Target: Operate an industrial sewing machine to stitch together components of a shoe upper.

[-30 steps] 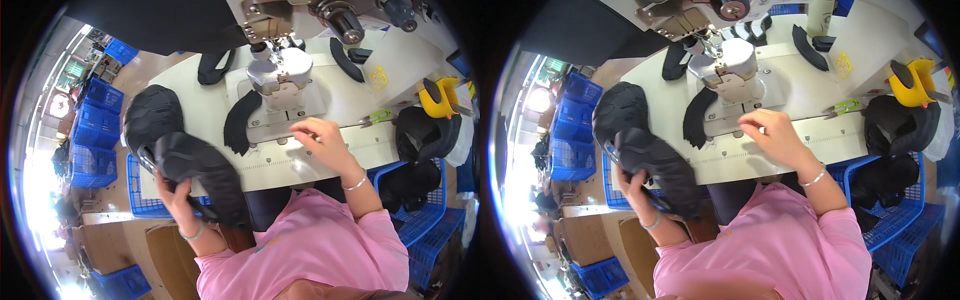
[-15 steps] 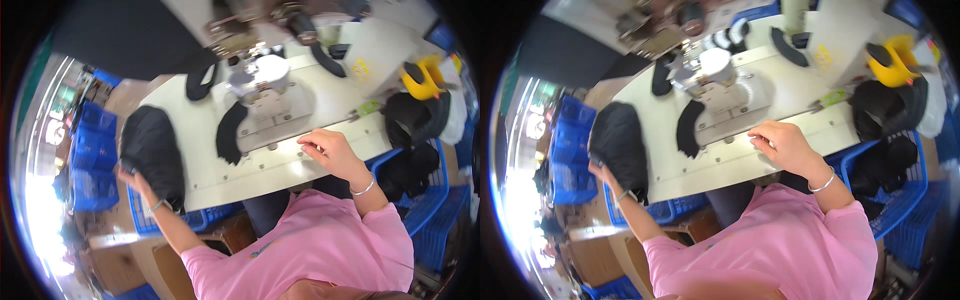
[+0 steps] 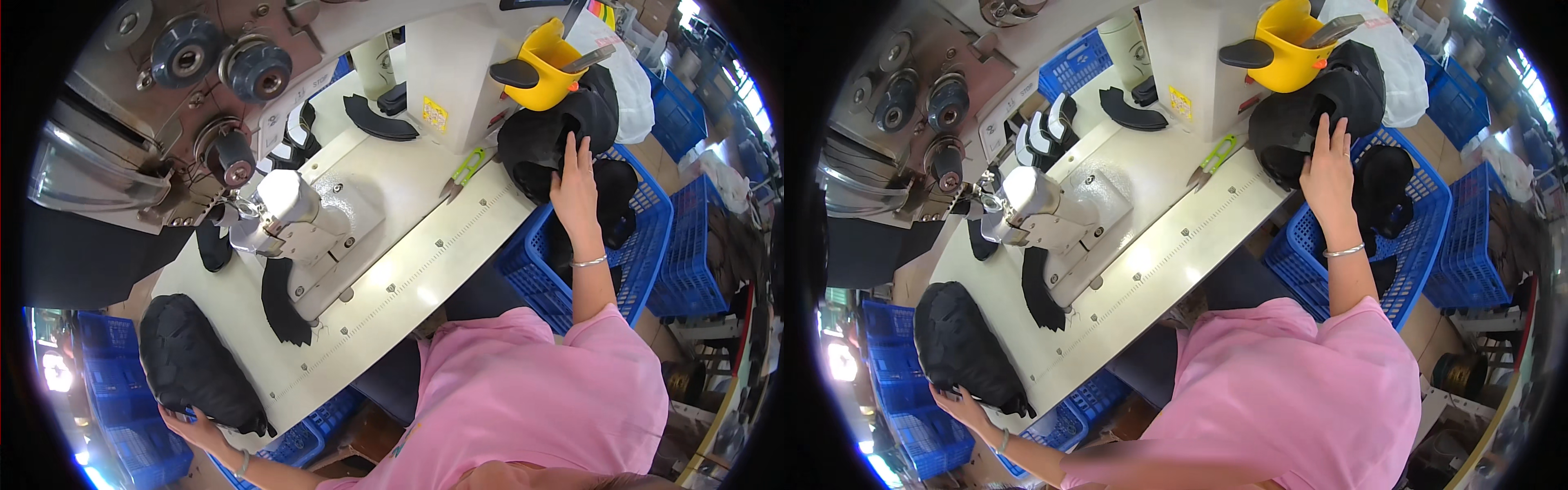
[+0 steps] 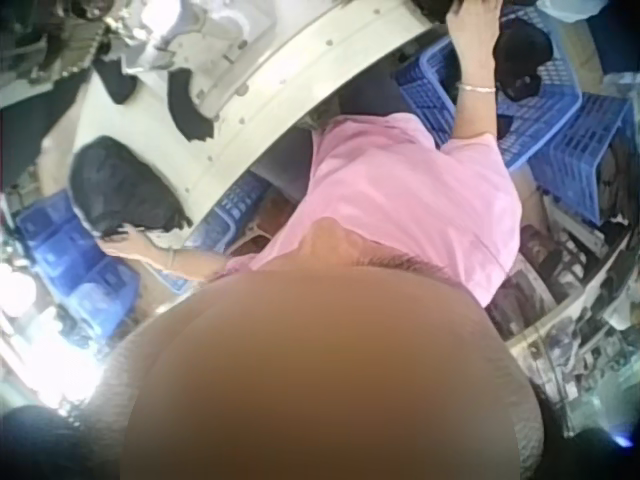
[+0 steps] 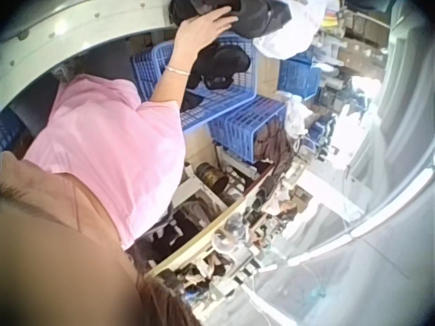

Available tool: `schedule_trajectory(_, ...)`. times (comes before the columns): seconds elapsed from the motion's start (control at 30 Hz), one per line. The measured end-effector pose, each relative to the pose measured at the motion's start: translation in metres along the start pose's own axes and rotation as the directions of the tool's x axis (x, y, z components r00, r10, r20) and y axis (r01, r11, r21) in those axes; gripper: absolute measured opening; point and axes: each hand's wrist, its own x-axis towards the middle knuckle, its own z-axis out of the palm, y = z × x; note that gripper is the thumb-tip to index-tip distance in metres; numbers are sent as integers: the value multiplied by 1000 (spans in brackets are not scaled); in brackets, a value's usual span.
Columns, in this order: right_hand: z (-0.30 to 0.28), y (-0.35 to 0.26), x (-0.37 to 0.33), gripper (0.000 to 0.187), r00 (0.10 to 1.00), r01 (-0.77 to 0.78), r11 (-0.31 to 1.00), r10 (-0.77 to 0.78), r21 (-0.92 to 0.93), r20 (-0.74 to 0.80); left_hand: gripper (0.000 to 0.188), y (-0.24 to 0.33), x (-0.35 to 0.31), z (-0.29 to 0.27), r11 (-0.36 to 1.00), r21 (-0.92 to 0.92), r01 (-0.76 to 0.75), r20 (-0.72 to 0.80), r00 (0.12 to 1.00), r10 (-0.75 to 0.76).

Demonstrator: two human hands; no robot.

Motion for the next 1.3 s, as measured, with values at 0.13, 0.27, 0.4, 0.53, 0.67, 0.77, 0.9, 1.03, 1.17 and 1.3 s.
schedule_trajectory(0.13, -8, -3, 6, 68, 998, 11, 997, -15, 72, 61, 72, 67, -14, -39, 973, 226, -48, 80, 996, 30)
schedule_trajectory(0.27, 8, 11, 15, 55, 997, 40, 995, -34, 94, -62, 57, 115, -17, -35, 968, 189, -163, -11, 986, 167)
schedule_trajectory(0.4, 1, 12, 16, 39, 997, -26, 994, 33, 102, -72, 38, 194, -31, -12, 925, -69, -374, 75, 922, 379)
schedule_trajectory(0.53, -7, 31, 2, 24, 984, -22, 904, 96, 427, -152, 32, 242, -51, 10, 817, -463, -344, 348, 777, 525)
schedule_trajectory(0.67, 9, 71, -27, 30, 919, -245, 486, 392, 839, 41, 32, 279, -63, 52, 645, -700, -307, 418, 557, 718)
schedule_trajectory(0.77, 20, 89, -43, 20, 833, -308, 80, 504, 948, 228, 30, 305, -68, 62, 599, -753, -271, 455, 443, 772)
schedule_trajectory(0.9, 19, 81, -39, 18, 796, -217, -70, 564, 974, 218, 28, 334, -79, 88, 536, -808, -243, 433, 371, 821)
schedule_trajectory(1.03, 15, 90, -30, 28, 791, -120, -301, 547, 946, 274, 26, 337, -78, 99, 527, -802, -282, 437, 325, 839)
schedule_trajectory(1.17, -27, 18, -30, 43, 951, -76, 22, 303, 997, 66, 22, 298, -53, 101, 833, -461, -305, 685, 475, 553)
schedule_trajectory(1.3, -49, -55, -13, 40, 939, 174, 128, -322, 976, -125, 31, 272, -34, 121, 932, -165, -322, 633, 690, 350)
